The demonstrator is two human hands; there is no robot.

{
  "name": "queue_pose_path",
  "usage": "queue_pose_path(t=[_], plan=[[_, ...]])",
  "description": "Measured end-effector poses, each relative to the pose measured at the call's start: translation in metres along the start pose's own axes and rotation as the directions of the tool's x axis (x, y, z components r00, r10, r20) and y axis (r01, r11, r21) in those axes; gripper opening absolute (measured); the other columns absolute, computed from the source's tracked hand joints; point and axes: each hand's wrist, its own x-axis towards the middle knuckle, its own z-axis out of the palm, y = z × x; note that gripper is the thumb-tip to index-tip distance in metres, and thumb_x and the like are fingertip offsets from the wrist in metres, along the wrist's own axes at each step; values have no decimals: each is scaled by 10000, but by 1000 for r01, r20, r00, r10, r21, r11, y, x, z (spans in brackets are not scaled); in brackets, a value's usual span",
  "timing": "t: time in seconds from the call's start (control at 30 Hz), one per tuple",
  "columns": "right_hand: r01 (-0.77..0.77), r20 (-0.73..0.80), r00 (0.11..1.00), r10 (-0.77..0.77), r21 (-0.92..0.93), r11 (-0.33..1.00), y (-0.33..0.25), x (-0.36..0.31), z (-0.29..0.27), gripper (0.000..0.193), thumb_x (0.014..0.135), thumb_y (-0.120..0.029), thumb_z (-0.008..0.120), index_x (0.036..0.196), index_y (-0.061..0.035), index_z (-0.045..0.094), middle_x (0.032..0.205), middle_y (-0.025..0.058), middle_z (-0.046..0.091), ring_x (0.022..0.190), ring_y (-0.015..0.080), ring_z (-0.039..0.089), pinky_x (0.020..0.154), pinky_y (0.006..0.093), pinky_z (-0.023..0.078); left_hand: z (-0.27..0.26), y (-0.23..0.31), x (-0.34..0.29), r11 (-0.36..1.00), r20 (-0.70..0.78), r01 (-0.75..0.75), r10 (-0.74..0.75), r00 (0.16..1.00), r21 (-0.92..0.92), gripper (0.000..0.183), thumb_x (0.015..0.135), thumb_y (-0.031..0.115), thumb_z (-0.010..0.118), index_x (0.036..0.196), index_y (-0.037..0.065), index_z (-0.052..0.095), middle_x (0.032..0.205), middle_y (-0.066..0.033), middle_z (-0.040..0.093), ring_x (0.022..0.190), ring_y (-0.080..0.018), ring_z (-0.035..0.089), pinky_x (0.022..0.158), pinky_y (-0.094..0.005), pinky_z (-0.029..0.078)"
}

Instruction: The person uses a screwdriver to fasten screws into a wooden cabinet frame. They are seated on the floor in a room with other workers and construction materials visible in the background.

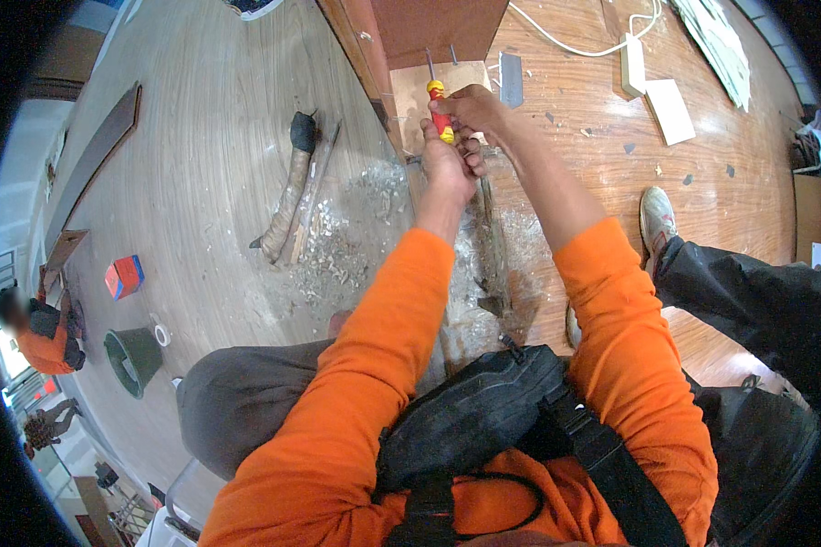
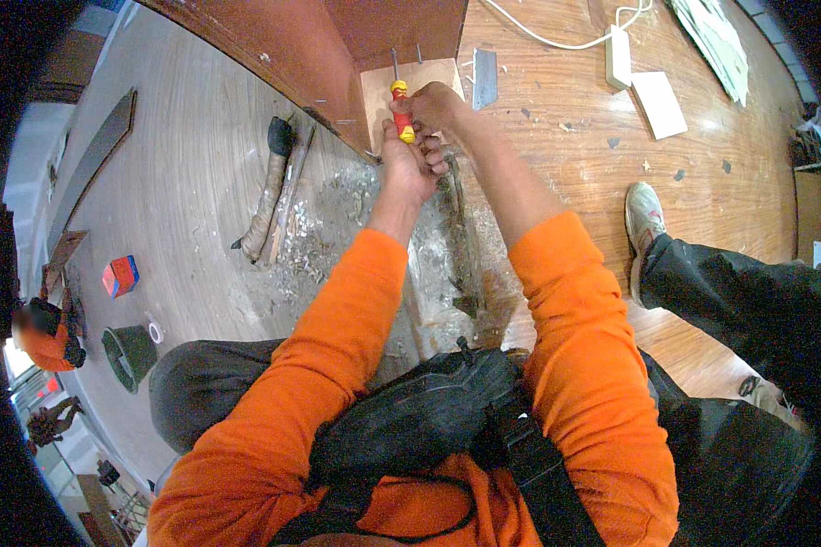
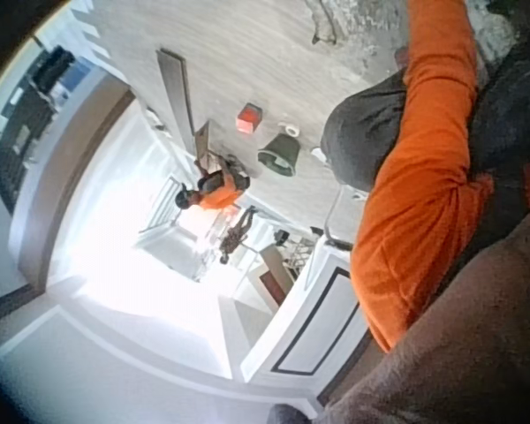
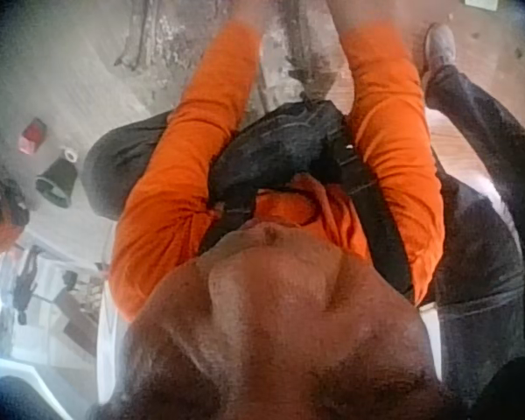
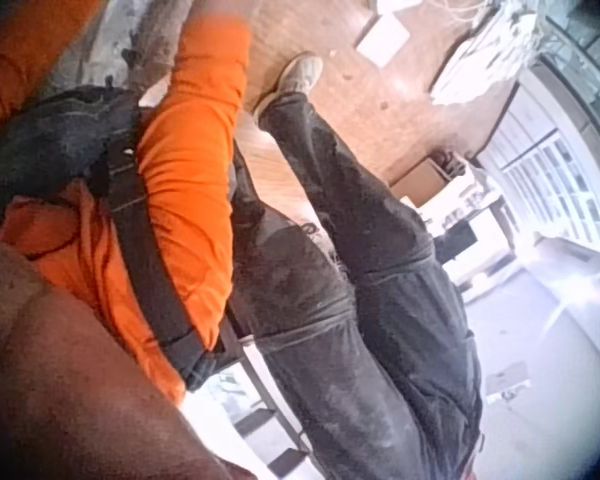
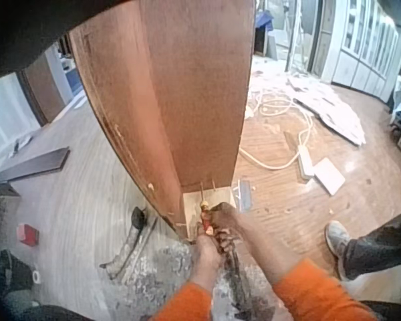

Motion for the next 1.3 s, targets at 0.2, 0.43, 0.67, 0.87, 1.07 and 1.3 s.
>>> queue_pose_path(t=[0.2,0.43,0.67,0.87,1.07,1.3], plan=[[18,-293,942,-164,-443,896,6,6,16,550,758,-480,706,722,68,671,705,203,661,653,252,664,611,388,521,13,-12,10,916,-260,-256,341,904,309,500,947,562,381,780,104,494,604,-6,429,469,-129,464,386,-289,338],[-4,62,998,-12,257,966,13,14,-1,409,836,-351,672,935,46,674,815,98,684,728,166,631,650,331,499,-31,1,41,974,259,170,-127,957,-151,376,986,452,341,861,134,499,651,19,425,498,-91,357,433,-242,285],[9,-319,931,-177,-466,885,12,22,17,584,762,-500,651,834,80,660,835,274,653,810,378,660,722,380,522,5,-14,8,990,-107,-102,112,988,99,384,982,489,342,895,146,492,688,34,428,572,-76,376,491,-241,311],[-148,229,972,48,443,885,20,6,1,354,878,-325,631,908,26,675,768,105,660,648,164,573,599,318,478,-16,8,21,961,-24,-6,-1,1000,-275,297,948,308,348,736,133,460,554,37,342,443,-103,295,415,-252,256],[5,-101,995,-1,41,999,-3,-14,5,407,801,-361,711,913,27,664,820,137,672,719,206,613,666,323,480,13,2,-12,997,-140,-18,28,990,74,401,970,491,349,845,135,487,601,28,375,465,-102,336,407,-265,292],[-60,68,997,43,273,960,12,-2,-3,498,821,-442,665,1038,4,633,800,139,669,621,212,618,543,326,474,10,-11,7,986,43,-162,163,986,-28,450,959,550,357,840,134,482,602,32,396,451,-67,338,363,-222,242]])
